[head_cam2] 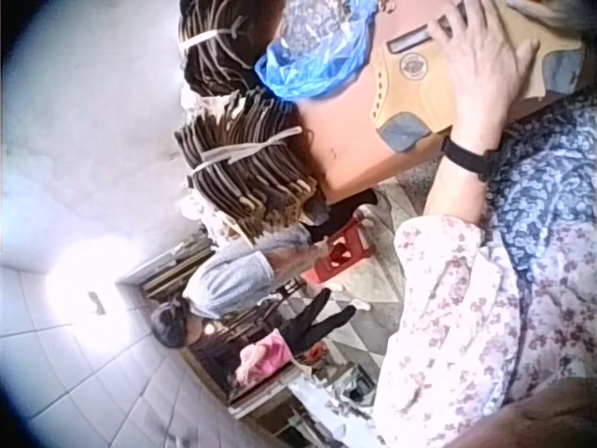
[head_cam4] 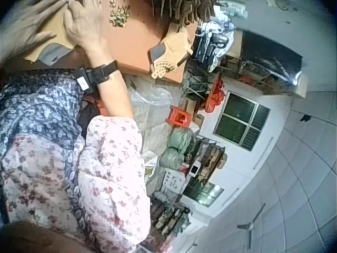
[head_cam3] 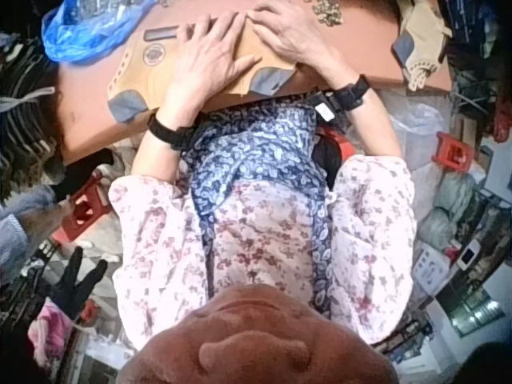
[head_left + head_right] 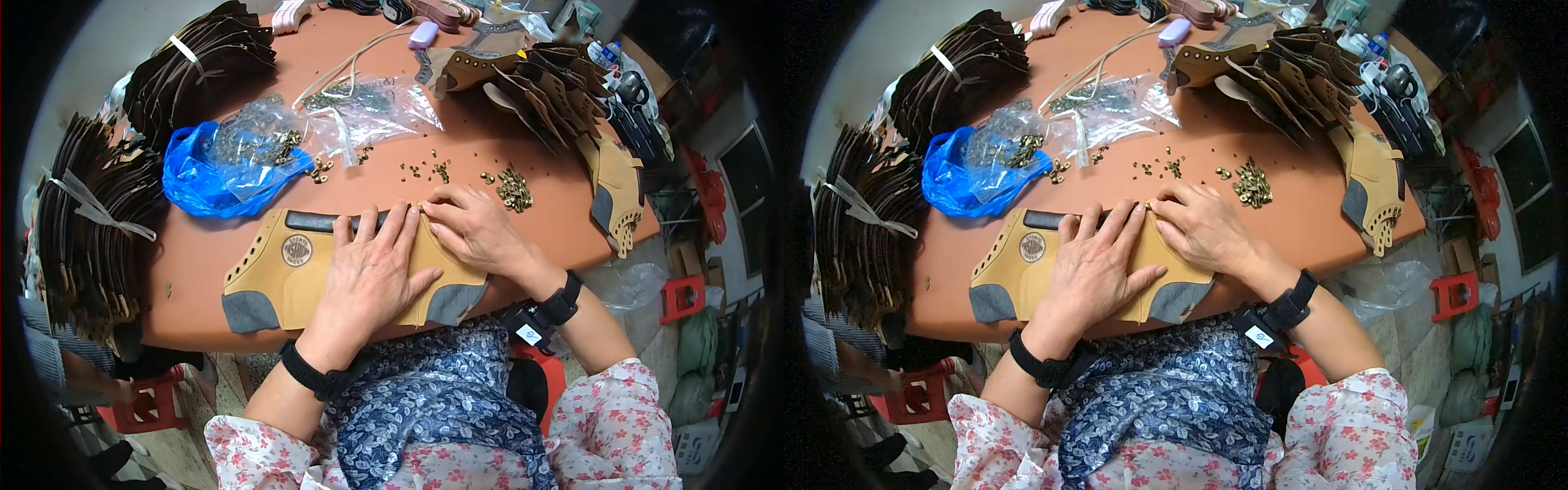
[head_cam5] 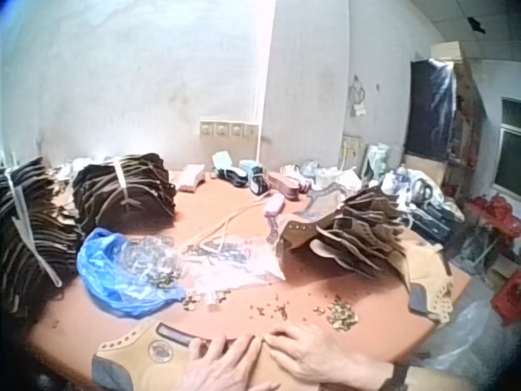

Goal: Attaching small metal decorative rivets to leather shoe upper components by hand.

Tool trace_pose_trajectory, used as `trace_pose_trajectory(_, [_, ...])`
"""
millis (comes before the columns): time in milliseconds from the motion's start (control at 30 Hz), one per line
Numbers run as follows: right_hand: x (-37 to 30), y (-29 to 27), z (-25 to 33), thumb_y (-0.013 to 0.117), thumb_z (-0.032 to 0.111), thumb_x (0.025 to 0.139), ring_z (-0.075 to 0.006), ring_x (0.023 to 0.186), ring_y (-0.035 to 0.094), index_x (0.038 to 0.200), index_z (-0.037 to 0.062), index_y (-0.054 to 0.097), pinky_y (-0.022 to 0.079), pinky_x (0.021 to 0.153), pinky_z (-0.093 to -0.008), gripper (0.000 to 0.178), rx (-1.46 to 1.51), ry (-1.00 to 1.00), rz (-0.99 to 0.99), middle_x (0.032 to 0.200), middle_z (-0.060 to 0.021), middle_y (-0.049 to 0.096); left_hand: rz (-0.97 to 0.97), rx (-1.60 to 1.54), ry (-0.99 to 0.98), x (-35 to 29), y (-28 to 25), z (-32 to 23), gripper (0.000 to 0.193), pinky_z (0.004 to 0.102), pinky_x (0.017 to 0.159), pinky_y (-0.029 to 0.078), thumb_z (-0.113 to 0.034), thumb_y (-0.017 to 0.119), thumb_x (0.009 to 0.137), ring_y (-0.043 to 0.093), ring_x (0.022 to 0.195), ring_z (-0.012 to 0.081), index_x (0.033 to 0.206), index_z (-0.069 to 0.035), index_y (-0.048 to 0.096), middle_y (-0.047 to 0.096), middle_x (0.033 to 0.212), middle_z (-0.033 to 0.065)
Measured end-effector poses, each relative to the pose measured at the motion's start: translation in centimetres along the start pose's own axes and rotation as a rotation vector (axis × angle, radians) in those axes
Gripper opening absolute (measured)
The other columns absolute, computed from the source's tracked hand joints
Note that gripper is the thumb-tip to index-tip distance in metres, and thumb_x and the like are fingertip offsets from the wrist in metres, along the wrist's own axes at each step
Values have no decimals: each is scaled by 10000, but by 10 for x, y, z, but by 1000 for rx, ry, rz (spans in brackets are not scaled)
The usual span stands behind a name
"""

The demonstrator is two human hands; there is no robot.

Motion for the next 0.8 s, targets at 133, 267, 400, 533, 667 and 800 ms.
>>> trace_pose_trajectory(133, [3,-3,2,635,189,887,-278,998,604,1015,61,693,459,886,-418,190,-15,13,-12,1077,-77,630,-4,9,2,1,0,-1,767,497,1032,344,-595,609,869,467,1216,318,1392,-38,533,505,1410,94])
trace_pose_trajectory(267, [4,-6,2,645,202,885,-268,976,608,993,69,697,456,860,-406,179,-94,4,-47,1043,-63,640,4,-2,0,2,-1,-2,762,498,1033,343,-591,611,869,468,1215,318,1385,-34,541,504,1412,96])
trace_pose_trajectory(400, [-3,-35,24,703,242,862,-277,892,636,957,62,693,472,809,-409,204,8,80,-225,966,-75,669,-14,17,5,2,2,-1,761,503,1036,335,-578,618,865,466,1221,317,1385,-28,540,507,1407,95])
trace_pose_trajectory(533, [-3,-99,107,707,465,883,-292,961,701,985,-32,693,537,849,-391,508,752,27,-28,1009,-174,707,19,45,-11,-1,7,5,778,515,1038,325,-587,617,862,461,1240,310,1405,-37,524,507,1411,92])
trace_pose_trajectory(667, [-11,-125,164,707,399,873,-287,933,701,972,-29,696,537,824,-382,439,1090,-176,110,983,-170,707,-17,49,11,2,4,-2,779,507,1047,321,-594,622,858,453,1258,306,1401,-43,529,499,1428,84])
trace_pose_trajectory(800, [-11,-128,176,707,333,863,-282,906,701,959,-25,699,536,799,-374,371,1158,-253,112,958,-167,707,0,40,-2,1,4,0,784,494,1064,318,-579,628,865,458,1238,344,1417,-35,508,503,1428,99])
Point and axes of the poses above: each hand's wrist, its own x-axis towards the middle knuckle, its own y-axis out of the palm, z = x × y, the point moved 8 cm from there along x, towards the middle knuckle
